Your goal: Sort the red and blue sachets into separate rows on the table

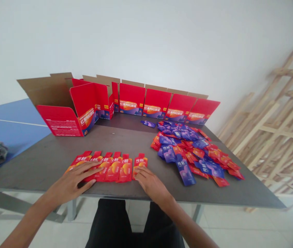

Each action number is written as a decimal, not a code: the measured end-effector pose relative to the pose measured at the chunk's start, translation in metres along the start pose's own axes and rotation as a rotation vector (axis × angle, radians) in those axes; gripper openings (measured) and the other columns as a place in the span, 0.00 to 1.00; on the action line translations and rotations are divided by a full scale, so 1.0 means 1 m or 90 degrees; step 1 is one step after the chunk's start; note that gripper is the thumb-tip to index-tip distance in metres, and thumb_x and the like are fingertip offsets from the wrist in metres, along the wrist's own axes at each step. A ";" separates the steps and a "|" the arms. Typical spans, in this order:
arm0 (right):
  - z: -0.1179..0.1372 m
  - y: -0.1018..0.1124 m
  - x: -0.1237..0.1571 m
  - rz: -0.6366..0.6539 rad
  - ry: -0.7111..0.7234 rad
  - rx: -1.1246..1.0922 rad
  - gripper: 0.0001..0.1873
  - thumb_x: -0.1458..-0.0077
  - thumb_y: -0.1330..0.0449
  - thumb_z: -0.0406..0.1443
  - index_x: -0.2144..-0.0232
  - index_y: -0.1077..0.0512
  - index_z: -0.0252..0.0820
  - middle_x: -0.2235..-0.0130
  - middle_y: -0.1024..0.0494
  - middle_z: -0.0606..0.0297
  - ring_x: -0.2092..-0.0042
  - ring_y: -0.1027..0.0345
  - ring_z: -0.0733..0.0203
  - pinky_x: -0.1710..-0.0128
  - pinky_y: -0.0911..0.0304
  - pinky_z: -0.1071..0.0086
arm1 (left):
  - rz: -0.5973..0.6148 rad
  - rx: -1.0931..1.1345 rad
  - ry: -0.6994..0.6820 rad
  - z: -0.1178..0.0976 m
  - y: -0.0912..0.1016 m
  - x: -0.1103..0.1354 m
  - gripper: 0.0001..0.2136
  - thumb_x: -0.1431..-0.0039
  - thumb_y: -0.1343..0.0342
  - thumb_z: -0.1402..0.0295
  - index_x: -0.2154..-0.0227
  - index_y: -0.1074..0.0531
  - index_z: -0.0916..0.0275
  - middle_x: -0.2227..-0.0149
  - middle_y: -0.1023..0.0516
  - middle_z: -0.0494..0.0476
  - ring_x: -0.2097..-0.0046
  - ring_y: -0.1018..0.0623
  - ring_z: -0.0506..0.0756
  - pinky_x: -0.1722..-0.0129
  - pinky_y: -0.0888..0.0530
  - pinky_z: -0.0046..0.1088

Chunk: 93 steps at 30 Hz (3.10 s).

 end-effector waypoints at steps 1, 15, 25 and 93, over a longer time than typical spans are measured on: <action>0.002 0.000 -0.002 0.001 0.003 -0.013 0.12 0.32 0.41 0.29 0.49 0.23 0.39 0.41 0.22 0.57 0.35 0.33 0.57 0.32 0.35 0.59 | 0.001 0.003 0.001 0.000 0.000 0.000 0.23 0.29 0.49 0.50 0.35 0.29 0.45 0.32 0.30 0.50 0.33 0.28 0.61 0.31 0.33 0.42; 0.006 0.013 0.003 -0.036 -0.042 -0.114 0.11 0.32 0.39 0.40 0.50 0.26 0.43 0.43 0.26 0.58 0.40 0.31 0.56 0.37 0.31 0.60 | 0.010 0.008 0.001 0.006 -0.001 0.001 0.24 0.29 0.49 0.50 0.34 0.31 0.43 0.32 0.29 0.51 0.33 0.28 0.63 0.32 0.33 0.46; -0.133 0.108 0.125 -0.381 -0.391 0.159 0.11 0.33 0.45 0.37 0.54 0.25 0.42 0.51 0.23 0.53 0.45 0.30 0.49 0.41 0.34 0.49 | 0.054 -0.004 0.020 0.012 -0.002 0.007 0.24 0.29 0.48 0.52 0.33 0.33 0.46 0.30 0.33 0.52 0.31 0.31 0.65 0.31 0.33 0.50; 0.129 -0.068 -0.164 -0.021 -0.027 -0.016 0.14 0.27 0.49 0.35 0.49 0.26 0.36 0.46 0.22 0.57 0.42 0.33 0.55 0.41 0.34 0.64 | -0.147 0.099 0.295 0.032 0.000 0.014 0.27 0.33 0.61 0.53 0.50 0.22 0.66 0.45 0.21 0.68 0.44 0.21 0.65 0.39 0.28 0.48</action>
Point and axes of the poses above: each hand's wrist, its own x-axis away from the middle knuckle, its own y-axis out of the back of the hand, z = x × y, the point moved 1 cm from there along -x, towards the middle knuckle
